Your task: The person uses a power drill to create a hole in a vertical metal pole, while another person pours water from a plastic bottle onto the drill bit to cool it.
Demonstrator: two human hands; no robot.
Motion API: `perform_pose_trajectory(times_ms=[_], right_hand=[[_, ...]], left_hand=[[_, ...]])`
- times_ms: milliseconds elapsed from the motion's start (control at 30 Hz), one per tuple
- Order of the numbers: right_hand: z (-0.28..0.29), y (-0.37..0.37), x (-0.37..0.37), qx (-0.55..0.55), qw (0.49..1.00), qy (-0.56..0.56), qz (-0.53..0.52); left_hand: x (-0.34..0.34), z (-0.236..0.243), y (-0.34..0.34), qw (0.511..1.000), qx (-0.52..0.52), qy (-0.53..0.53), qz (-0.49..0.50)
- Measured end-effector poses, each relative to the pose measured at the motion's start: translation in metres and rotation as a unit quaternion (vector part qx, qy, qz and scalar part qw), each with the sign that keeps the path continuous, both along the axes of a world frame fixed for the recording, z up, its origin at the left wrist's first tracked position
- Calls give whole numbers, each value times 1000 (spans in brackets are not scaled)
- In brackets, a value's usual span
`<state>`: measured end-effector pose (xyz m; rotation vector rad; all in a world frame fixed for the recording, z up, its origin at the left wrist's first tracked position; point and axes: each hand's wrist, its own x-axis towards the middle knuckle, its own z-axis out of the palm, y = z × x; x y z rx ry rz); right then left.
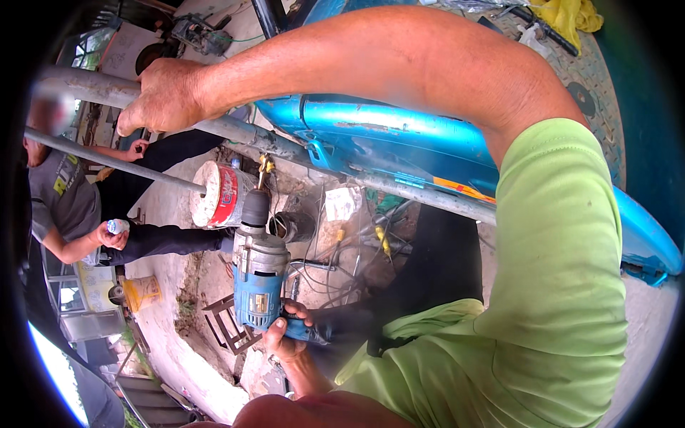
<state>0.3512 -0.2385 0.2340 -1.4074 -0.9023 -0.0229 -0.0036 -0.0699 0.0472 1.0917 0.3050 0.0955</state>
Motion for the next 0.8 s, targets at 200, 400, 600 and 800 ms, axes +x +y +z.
perform_pose_trajectory(times_ms=[200,400,600,800], right_hand=[[1,-3,-2,-9,1000,11,1],[0,6,-1,-16,1000,5,-24],[2,5,2,-30,999,-2,-33],[1,0,-2,-26,999,0,-29]], left_hand=[[6,-1,0,999,34,1,12],[11,-6,1,992,120,-25,-7],[9,-15,18,990,133,-41,-21],[22,-20,37,968,240,-52,-54]])
